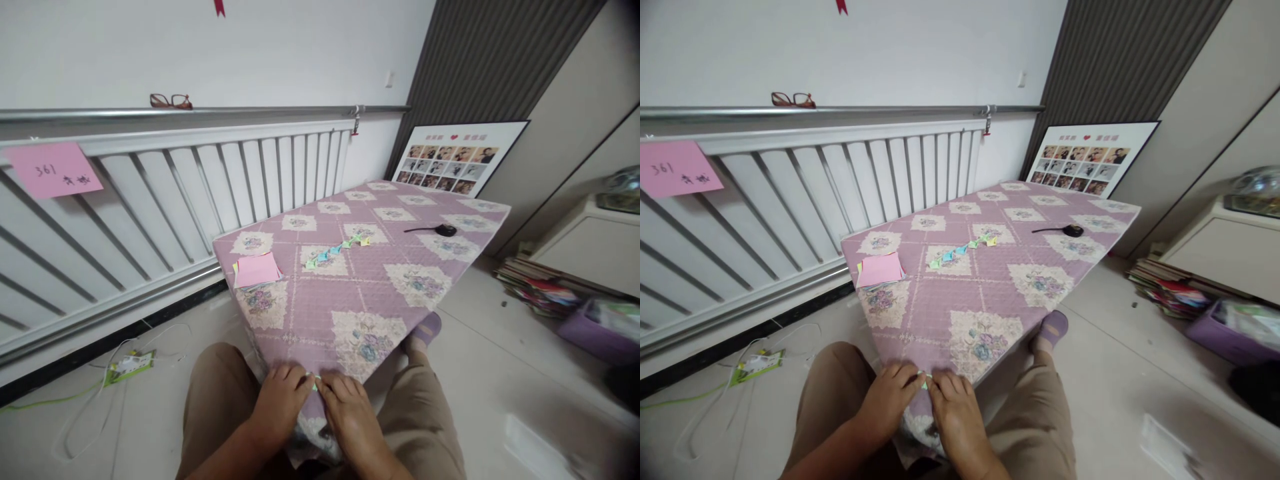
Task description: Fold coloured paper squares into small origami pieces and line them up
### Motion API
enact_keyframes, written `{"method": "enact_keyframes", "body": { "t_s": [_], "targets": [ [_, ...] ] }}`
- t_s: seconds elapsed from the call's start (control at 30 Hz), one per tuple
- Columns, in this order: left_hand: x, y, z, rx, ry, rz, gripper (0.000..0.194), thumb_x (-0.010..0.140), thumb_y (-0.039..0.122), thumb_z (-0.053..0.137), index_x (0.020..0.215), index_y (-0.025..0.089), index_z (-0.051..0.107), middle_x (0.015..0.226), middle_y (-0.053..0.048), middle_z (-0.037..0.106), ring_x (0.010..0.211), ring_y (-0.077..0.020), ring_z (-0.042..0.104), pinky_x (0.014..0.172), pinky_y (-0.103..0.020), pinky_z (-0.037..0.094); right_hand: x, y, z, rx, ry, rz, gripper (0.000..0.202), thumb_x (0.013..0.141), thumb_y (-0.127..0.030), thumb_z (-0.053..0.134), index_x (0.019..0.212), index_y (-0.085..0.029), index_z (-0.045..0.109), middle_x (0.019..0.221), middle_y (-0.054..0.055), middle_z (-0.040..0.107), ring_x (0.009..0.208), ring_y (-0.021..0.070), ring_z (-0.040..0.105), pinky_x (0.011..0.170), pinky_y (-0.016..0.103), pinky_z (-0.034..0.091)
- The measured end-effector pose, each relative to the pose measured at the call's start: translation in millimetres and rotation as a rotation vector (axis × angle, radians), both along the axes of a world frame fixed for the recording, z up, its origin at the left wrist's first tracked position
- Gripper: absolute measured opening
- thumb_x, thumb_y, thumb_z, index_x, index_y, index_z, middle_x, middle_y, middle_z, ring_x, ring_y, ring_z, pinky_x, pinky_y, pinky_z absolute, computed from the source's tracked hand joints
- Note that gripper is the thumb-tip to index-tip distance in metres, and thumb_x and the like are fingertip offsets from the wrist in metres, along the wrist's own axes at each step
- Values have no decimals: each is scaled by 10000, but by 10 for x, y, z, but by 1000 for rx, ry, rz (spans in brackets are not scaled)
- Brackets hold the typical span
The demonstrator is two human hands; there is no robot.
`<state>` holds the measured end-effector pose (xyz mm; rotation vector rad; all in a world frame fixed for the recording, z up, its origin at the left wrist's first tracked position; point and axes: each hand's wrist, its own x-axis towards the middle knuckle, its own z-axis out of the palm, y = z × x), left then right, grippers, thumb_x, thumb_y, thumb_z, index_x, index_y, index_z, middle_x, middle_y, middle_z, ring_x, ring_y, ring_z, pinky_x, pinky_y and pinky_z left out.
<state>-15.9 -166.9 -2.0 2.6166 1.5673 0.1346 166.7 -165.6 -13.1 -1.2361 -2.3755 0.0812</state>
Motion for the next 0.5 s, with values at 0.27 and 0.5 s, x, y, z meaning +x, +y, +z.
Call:
{"method": "enact_keyframes", "body": {
  "t_s": [0.27, 0.5],
  "targets": [
    [53, 22, 100, -66, -39, 52, 344, 925, 191, 437, 1251, 253, 526, 1122, -84, 575, 980, -243, 484, 815, -379, 396, 6, 21, 69, -86, 64, -34, 425, 768, -50, 575, 1123, -282, 595, 1029, 24, 648, 957, 198, 568, 840, 336, 404],
    [-20, 161, 193, -185, -303, 97, 380, 848, 101, 435, 1124, 275, 630, 1071, -44, 605, 962, -208, 503, 867, -338, 386, 23, 73, 93, -194, 205, -78, 259, 803, -140, 525, 1025, -259, 585, 986, 20, 644, 944, 196, 576, 827, 342, 406]
  ]
}}
